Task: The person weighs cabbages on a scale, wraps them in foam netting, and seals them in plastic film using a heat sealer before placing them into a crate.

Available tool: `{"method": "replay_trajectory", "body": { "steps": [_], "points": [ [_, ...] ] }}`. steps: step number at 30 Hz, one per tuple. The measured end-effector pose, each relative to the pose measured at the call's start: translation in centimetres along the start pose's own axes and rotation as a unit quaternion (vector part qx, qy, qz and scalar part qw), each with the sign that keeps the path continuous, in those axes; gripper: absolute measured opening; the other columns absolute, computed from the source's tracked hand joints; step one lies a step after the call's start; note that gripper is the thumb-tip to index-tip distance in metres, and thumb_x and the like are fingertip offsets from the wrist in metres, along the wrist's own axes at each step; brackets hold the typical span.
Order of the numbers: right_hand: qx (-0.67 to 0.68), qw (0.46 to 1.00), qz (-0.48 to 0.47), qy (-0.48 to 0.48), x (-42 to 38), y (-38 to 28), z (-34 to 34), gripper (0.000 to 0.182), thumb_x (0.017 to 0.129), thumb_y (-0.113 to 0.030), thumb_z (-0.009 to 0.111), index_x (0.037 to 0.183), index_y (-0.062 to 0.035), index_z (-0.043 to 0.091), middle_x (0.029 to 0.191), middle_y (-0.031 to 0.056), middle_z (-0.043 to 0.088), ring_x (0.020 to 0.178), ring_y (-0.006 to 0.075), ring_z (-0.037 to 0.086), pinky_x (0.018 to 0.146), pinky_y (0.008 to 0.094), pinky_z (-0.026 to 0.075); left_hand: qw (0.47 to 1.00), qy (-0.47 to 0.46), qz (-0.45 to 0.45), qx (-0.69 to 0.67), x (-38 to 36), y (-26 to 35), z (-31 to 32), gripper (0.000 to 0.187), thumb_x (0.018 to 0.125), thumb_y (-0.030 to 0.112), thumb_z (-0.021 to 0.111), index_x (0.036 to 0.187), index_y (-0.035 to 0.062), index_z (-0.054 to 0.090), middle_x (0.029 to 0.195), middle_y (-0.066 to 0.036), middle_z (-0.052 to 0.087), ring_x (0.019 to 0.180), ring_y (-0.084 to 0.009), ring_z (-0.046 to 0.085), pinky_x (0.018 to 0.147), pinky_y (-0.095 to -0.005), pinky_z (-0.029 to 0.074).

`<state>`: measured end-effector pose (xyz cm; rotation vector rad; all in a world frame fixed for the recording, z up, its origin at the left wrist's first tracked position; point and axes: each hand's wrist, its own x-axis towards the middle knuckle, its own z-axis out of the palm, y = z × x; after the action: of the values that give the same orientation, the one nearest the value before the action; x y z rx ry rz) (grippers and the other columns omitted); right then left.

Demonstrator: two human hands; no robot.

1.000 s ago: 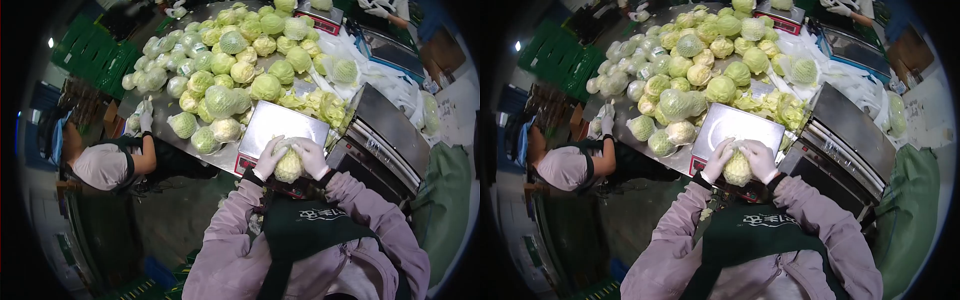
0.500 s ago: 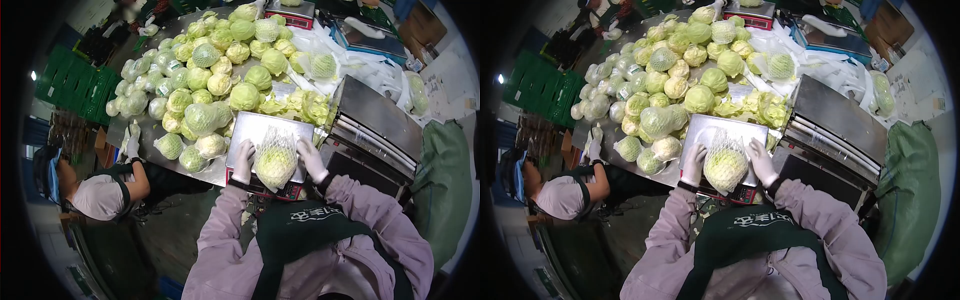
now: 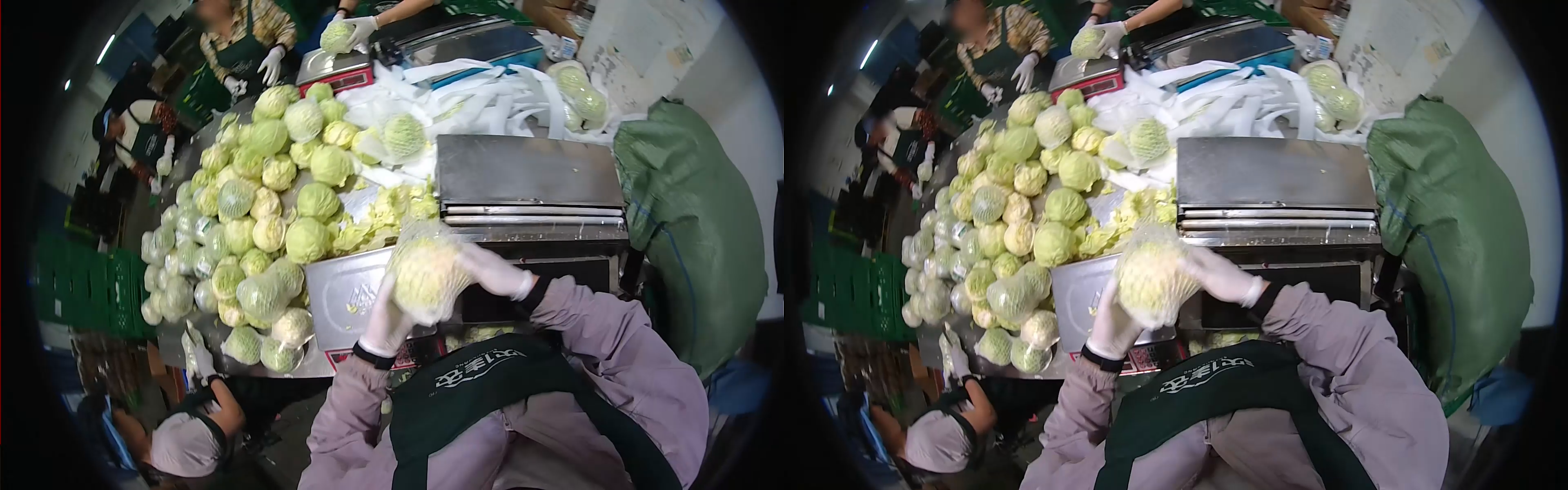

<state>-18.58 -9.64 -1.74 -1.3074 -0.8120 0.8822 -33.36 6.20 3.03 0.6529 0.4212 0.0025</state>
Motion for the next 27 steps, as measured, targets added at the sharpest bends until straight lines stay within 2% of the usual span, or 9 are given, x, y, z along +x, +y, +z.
{"method": "replay_trajectory", "body": {
  "steps": [6, 12, 14, 15, 18, 22, 24, 26, 27],
  "points": [
    [-0.037, 0.987, -0.029, 0.154, -2.2, -5.0, -13.1, 0.057, 0.095, -0.034, 0.055, 0.136, 0.0019, 0.037, 0.127, 0.0096, 0.052, 0.116, 0.0156, 0.047, 0.101, 0.0298, 0.037, 0.97, -0.105, -0.196, 0.098, 14.4, -2.1, 7.9, 0.072, 0.088, 0.066, 0.043, 0.141, 0.0173, 0.032, 0.135, -0.007, 0.048, 0.111, -0.025, 0.058, 0.083, -0.0472, 0.051],
    [-0.093, 0.963, -0.023, 0.254, -3.9, -3.4, -23.5, 0.055, 0.097, -0.035, 0.051, 0.136, 0.0014, 0.038, 0.129, 0.0098, 0.051, 0.118, 0.0162, 0.045, 0.104, 0.0287, 0.031, 0.928, -0.072, -0.07, 0.359, 25.0, -5.9, 15.0, 0.081, 0.082, 0.068, 0.051, 0.141, 0.0158, 0.032, 0.128, -0.009, 0.052, 0.095, -0.0241, 0.062, 0.073, -0.0358, 0.053],
    [0.001, 0.973, 0.029, 0.23, -4.2, -1.5, -26.2, 0.061, 0.096, -0.046, 0.048, 0.136, 0.0003, 0.039, 0.129, 0.011, 0.051, 0.116, 0.0171, 0.049, 0.098, 0.0319, 0.041, 0.915, -0.033, -0.119, 0.385, 25.3, -6.7, 16.3, 0.086, 0.081, 0.07, 0.051, 0.142, 0.0141, 0.03, 0.128, -0.011, 0.05, 0.091, -0.0243, 0.062, 0.072, -0.0351, 0.053],
    [0.016, 0.938, 0.256, 0.235, -5.4, -3.8, -26.0, 0.068, 0.092, -0.056, 0.045, 0.136, -0.0042, 0.04, 0.127, 0.0123, 0.053, 0.107, 0.0187, 0.056, 0.081, 0.0337, 0.053, 0.891, -0.024, -0.144, 0.431, 25.9, -7.3, 16.1, 0.085, 0.08, 0.07, 0.052, 0.141, 0.0134, 0.031, 0.126, -0.012, 0.051, 0.09, -0.0235, 0.062, 0.071, -0.0356, 0.052],
    [0.038, 0.914, 0.366, 0.169, -5.8, -3.0, -28.4, 0.072, 0.089, -0.063, 0.043, 0.136, -0.0086, 0.041, 0.124, 0.013, 0.054, 0.095, 0.02, 0.062, 0.063, 0.0322, 0.056, 0.867, -0.018, -0.194, 0.459, 26.9, -7.8, 14.9, 0.087, 0.08, 0.071, 0.05, 0.14, 0.0105, 0.032, 0.126, -0.014, 0.05, 0.09, -0.0218, 0.06, 0.071, -0.0358, 0.05],
    [-0.109, 0.928, 0.312, 0.173, -7.9, -3.4, -29.5, 0.056, 0.091, -0.051, 0.051, 0.126, -0.007, 0.053, 0.108, 0.0087, 0.064, 0.085, 0.0162, 0.064, 0.06, 0.0297, 0.053, 0.89, 0.024, -0.128, 0.436, 24.8, -4.7, 12.6, 0.073, 0.085, 0.057, 0.057, 0.137, 0.0086, 0.038, 0.122, -0.014, 0.052, 0.094, -0.0211, 0.059, 0.078, -0.0348, 0.049],
    [-0.404, 0.888, 0.109, 0.192, -10.8, -4.8, -29.0, 0.028, 0.087, -0.027, 0.06, 0.109, -0.01, 0.064, 0.091, 0.0083, 0.063, 0.079, 0.0249, 0.061, 0.074, 0.0343, 0.049, 0.81, -0.058, 0.026, 0.583, 23.4, -2.7, 9.9, 0.057, 0.087, 0.04, 0.063, 0.131, 0.0084, 0.046, 0.117, -0.012, 0.055, 0.097, -0.0211, 0.058, 0.082, -0.0342, 0.049],
    [-0.544, 0.838, 0.016, 0.03, -12.9, -5.7, -29.5, 0.025, 0.084, -0.017, 0.06, 0.108, -0.0167, 0.065, 0.094, 0.0064, 0.061, 0.089, 0.0278, 0.059, 0.076, 0.0375, 0.049, 0.728, -0.121, 0.082, 0.67, 22.6, -1.4, 8.1, 0.047, 0.085, 0.026, 0.065, 0.128, 0.011, 0.051, 0.116, -0.013, 0.057, 0.099, -0.0249, 0.058, 0.086, -0.0351, 0.048],
    [-0.579, 0.812, -0.023, -0.061, -13.1, -6.1, -29.4, 0.029, 0.081, -0.012, 0.059, 0.108, -0.0191, 0.066, 0.099, 0.0041, 0.061, 0.097, 0.0254, 0.057, 0.079, 0.0376, 0.048, 0.536, -0.232, 0.155, 0.797, 22.3, -1.1, 7.7, 0.048, 0.082, 0.024, 0.065, 0.128, 0.019, 0.052, 0.123, -0.011, 0.054, 0.105, -0.0274, 0.056, 0.088, -0.0382, 0.047]
  ]
}}
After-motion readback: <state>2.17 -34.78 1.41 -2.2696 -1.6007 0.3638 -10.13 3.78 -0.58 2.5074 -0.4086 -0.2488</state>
